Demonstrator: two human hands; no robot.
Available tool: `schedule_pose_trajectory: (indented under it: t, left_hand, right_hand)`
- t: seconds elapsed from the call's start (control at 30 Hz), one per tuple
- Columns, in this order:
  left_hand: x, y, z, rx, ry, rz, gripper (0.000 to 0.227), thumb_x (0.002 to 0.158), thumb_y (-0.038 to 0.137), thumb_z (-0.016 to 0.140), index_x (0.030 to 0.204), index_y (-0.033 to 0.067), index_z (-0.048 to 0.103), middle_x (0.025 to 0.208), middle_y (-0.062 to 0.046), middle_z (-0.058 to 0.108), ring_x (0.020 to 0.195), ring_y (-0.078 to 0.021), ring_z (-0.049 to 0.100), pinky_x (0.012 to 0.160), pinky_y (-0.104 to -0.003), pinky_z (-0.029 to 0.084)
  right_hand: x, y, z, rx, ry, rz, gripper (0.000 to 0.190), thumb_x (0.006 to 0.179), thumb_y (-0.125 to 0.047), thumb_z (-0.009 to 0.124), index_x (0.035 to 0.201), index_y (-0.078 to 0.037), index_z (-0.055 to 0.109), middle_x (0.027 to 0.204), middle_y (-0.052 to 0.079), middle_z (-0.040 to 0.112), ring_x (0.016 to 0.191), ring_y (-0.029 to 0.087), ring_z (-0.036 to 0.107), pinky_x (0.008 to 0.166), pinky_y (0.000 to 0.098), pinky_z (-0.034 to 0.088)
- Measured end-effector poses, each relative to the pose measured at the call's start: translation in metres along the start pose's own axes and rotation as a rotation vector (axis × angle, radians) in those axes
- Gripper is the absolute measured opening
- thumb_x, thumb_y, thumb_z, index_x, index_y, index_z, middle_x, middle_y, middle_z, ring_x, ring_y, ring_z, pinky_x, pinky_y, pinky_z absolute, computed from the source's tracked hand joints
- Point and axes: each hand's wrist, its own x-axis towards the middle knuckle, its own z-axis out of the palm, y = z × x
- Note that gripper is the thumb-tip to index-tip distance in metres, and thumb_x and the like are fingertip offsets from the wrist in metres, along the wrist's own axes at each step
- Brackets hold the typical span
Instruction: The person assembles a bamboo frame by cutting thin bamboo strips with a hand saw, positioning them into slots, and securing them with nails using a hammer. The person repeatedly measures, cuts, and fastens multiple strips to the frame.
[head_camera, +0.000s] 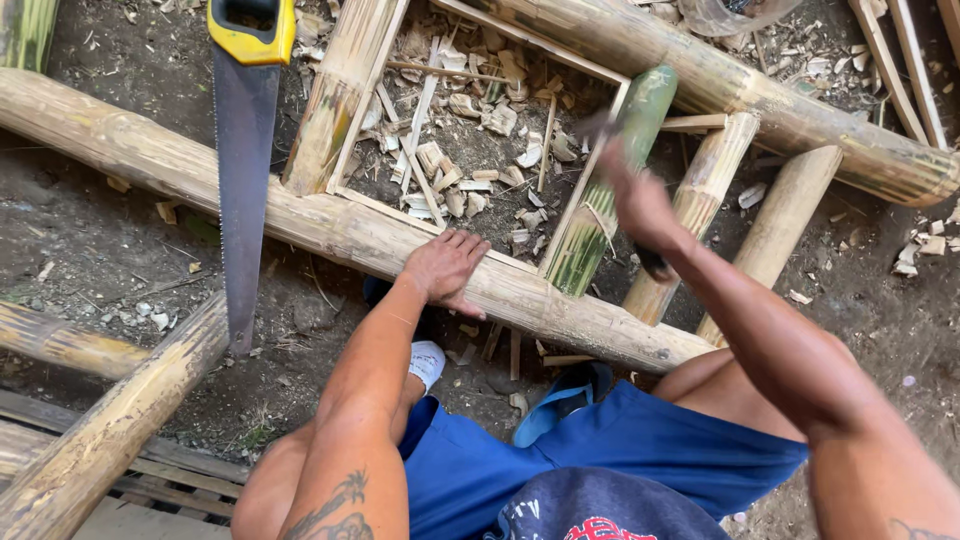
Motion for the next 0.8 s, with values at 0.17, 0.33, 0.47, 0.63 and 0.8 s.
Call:
schedule_pose_trajectory:
  t: [0.17,0.33,0.47,0.63,0.8]
  left_hand:
    - [0.0,0.004,0.001,0.015,-0.004,0.005,0.147,0.061,0.104,0.05,0.155,-0.0055,0.025,0.158,-0.022,0.035,0.146,-0.038,0.034,0.123,-0.045,0.023]
    - [0.001,-0.001,0.003,0.04,-0.066,0.001,0.148,0.061,0.105,0.044,0.158,-0.0047,0.02,0.162,-0.022,0.03,0.149,-0.038,0.03,0.124,-0.044,0.021]
    - [0.005,-0.001,0.004,0.042,-0.1,0.011,0.149,0.062,0.106,0.038,0.159,-0.0039,0.013,0.164,-0.023,0.022,0.151,-0.0393,0.023,0.124,-0.045,0.018]
    - [0.006,-0.003,0.005,0.062,-0.109,0.012,0.148,0.063,0.106,0.035,0.159,-0.004,0.013,0.165,-0.022,0.022,0.152,-0.038,0.024,0.125,-0.045,0.017]
    - [0.005,0.0,0.005,0.031,-0.079,-0.005,0.151,0.06,0.107,0.04,0.158,-0.0048,0.018,0.162,-0.022,0.028,0.149,-0.0383,0.029,0.125,-0.044,0.02]
  right_hand:
    - [0.005,0.01,0.006,-0.276,-0.202,-0.023,0.061,0.101,-0.06,0.034,0.157,-0.036,0.039,0.151,0.013,0.053,0.116,0.028,0.064,0.106,0.0585,0.049]
    - [0.004,0.015,0.013,0.132,0.123,-0.13,0.056,0.108,-0.038,0.031,0.163,-0.033,0.033,0.143,0.022,0.059,0.114,0.037,0.065,0.092,0.0577,0.058]
    - [-0.019,-0.001,0.01,-0.412,-0.342,-0.005,0.049,0.108,-0.047,0.042,0.156,-0.038,0.041,0.15,0.008,0.049,0.117,0.024,0.058,0.1,0.0486,0.047]
    - [-0.051,-0.027,0.007,0.191,0.155,0.007,0.058,0.111,-0.046,0.023,0.167,-0.031,0.028,0.14,0.036,0.058,0.115,0.05,0.054,0.101,0.0622,0.049]
    - [-0.05,-0.028,0.012,-0.43,-0.399,-0.109,0.061,0.112,-0.049,0.018,0.169,-0.031,0.025,0.148,0.034,0.053,0.116,0.057,0.053,0.1,0.0683,0.048]
